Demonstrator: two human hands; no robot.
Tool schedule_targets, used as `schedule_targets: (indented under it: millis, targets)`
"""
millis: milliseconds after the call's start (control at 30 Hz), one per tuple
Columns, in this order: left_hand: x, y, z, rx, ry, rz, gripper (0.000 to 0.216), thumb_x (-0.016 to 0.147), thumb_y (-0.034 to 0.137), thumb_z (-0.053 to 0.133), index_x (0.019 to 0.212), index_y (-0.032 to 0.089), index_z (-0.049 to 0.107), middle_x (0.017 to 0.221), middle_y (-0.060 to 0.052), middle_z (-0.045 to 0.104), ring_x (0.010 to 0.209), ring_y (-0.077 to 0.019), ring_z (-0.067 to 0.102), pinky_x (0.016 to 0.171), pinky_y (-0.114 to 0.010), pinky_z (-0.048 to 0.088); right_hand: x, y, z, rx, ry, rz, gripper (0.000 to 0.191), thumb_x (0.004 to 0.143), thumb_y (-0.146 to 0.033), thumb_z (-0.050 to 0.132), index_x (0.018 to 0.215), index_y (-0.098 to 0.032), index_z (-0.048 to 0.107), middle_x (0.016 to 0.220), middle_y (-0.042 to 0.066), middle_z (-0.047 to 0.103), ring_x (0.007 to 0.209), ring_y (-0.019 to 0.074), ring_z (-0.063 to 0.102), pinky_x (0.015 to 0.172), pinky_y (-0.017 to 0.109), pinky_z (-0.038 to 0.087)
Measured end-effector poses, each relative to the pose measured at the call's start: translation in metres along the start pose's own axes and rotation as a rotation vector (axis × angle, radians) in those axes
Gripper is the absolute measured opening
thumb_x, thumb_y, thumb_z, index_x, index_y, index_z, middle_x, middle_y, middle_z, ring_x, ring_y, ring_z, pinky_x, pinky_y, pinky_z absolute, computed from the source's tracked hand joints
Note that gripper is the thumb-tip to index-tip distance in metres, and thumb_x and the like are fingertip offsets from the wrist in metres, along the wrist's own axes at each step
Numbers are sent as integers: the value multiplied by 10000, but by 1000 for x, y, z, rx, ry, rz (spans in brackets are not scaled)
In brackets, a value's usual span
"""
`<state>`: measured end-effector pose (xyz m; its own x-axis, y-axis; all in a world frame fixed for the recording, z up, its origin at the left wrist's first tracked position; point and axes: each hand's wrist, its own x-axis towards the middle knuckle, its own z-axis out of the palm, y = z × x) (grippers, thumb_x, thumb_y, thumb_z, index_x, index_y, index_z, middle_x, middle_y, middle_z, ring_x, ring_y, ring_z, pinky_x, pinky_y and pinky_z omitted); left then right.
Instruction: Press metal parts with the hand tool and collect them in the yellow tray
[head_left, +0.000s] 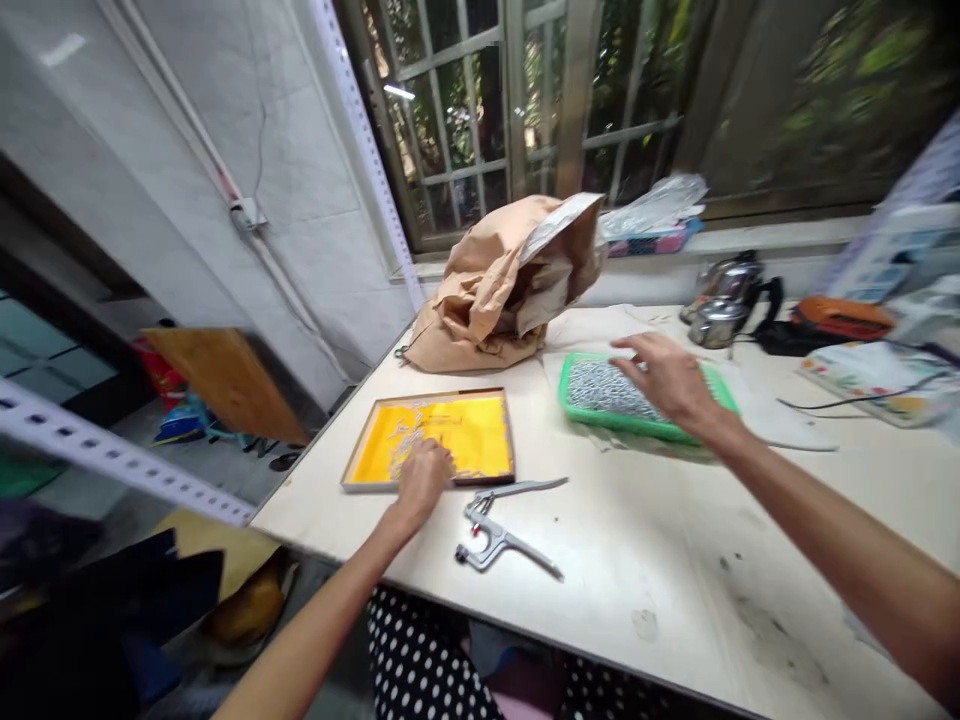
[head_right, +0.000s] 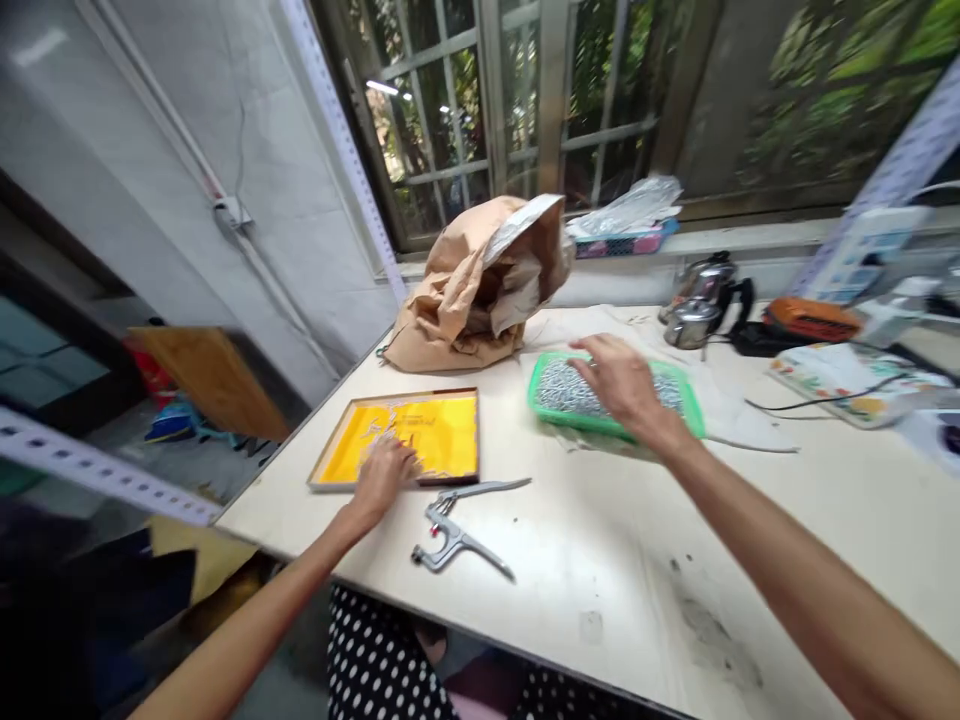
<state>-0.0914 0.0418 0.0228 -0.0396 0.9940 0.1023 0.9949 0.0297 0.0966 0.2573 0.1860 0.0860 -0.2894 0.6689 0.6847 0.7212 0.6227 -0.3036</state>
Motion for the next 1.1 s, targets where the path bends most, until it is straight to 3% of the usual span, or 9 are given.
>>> schedule_targets:
  millis: [100,267,400,500,600,733,867,967,1100]
  targets:
    - [24,-14,7,52,-133,8,273,900,163,475,703,133,662,877,-123,652,911,-243,586,778,-328,435,-32,-30,-3,29,-89,39,164,926,-251,507,966,-180,650,972,92,656,872,212,611,784,341,456]
    - [40,-26,29,129,-205,82,301,927,189,377,792,138,642,935,-117,634,910,-247,589,739,-321,404,-123,-113,23,194,-664,-24,147,897,-309,592,945,-182,650,953,49,636,789,171,602,672,275,444]
    - [35,-27,30,144,-219,186,296,909,157,348,780,151,614,914,-104,624,918,-230,587,789,-313,395,-163,-146,38,104,-826,-33,187,868,-335,636,946,-165,622,995,57,614,809,202,596,640,298,440]
    - [35,-22,27,143,-195,198,288,889,162,347,740,162,594,879,-101,632,888,-240,594,762,-319,401,-170,-151,44,15,-828,-73,117,894,-253,590,945,-149,604,1001,68,609,835,218,585,658,321,447]
    - [41,-18,20,77,-131,196,293,873,194,345,712,168,590,850,-102,650,859,-247,601,743,-324,412,-174,-148,48,-11,-703,-125,132,891,-262,592,967,-155,583,1025,76,592,917,235,551,778,365,452]
    - [30,-7,0,-208,-70,18,242,811,330,465,806,174,650,834,-72,694,798,-228,633,744,-309,440,-174,-146,51,-21,-696,-122,64,907,-186,549,962,-181,582,980,54,599,922,218,529,791,347,430]
    - [-11,10,-12,-611,-208,-187,397,713,498,590,894,156,680,712,-35,680,625,-192,616,642,-294,467,-167,-145,52,-13,-848,-57,148,952,-150,461,959,-163,608,942,66,625,870,203,548,726,318,411]
    - [-42,20,-7,-864,-310,-299,422,630,504,661,830,133,669,705,-40,669,591,-164,585,569,-266,462,-168,-142,56,31,-826,-69,189,960,-109,420,949,-151,604,931,70,621,826,183,545,731,306,394]
    - [-69,26,1,-921,-366,-374,400,590,488,698,748,122,671,686,-37,662,573,-130,548,555,-242,437,-178,-141,55,41,-721,-166,195,954,-81,405,911,-153,581,890,59,600,769,176,524,698,304,375]
